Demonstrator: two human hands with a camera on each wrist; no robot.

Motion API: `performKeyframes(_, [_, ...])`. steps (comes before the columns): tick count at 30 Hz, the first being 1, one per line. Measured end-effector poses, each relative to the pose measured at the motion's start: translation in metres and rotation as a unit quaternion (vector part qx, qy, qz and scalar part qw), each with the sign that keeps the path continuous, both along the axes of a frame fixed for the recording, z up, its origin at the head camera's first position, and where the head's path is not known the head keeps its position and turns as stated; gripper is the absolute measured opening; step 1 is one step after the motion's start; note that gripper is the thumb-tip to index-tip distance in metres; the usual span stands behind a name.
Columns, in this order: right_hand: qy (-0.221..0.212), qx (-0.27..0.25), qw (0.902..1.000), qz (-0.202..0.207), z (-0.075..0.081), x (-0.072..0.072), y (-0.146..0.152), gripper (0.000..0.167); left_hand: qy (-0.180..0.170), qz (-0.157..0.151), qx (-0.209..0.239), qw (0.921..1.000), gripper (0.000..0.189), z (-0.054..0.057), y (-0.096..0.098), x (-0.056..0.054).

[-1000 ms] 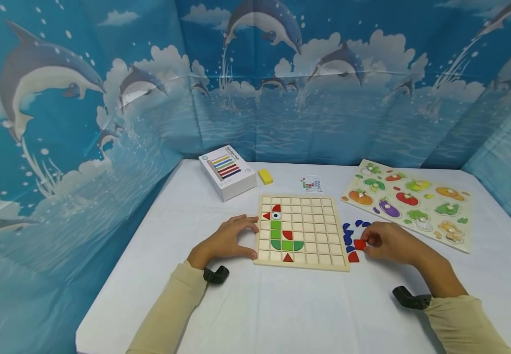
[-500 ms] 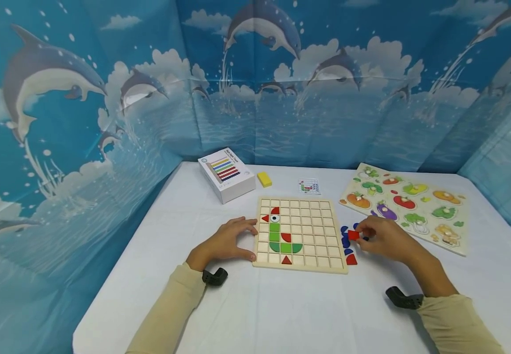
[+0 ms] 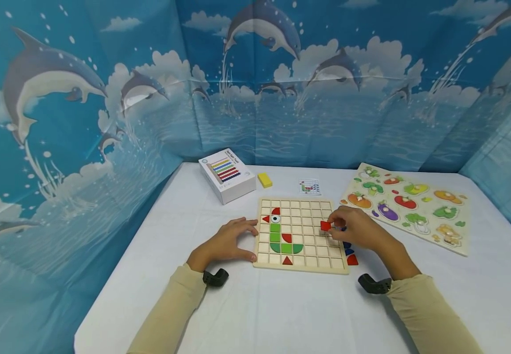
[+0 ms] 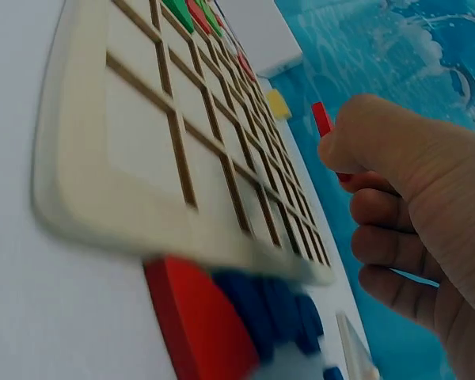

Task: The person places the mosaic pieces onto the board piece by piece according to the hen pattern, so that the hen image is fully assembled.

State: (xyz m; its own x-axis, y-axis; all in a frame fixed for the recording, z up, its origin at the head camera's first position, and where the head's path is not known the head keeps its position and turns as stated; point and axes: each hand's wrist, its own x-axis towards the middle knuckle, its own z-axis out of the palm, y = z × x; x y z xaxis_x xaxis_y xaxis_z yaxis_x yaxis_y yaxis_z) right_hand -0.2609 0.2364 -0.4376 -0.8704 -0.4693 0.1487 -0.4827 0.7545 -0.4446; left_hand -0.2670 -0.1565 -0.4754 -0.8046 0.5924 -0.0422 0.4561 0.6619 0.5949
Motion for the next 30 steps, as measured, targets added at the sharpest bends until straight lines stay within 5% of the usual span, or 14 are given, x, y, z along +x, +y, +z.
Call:
performKeyframes(16, [-0.066, -0.017, 0.9960, 0.059, -0.005, -0.007, -0.058, 0.019, 0.003, -0.002, 0.005, 1.0000, 0.060, -0.001, -0.001, 0.000])
performKeyframes(30, [-0.095, -0.006, 0.9938, 0.058, -0.006, -0.005, -0.064, 0.016, -0.001, 0.000, 0.002, 1.0000, 0.060, -0.001, 0.000, 0.000])
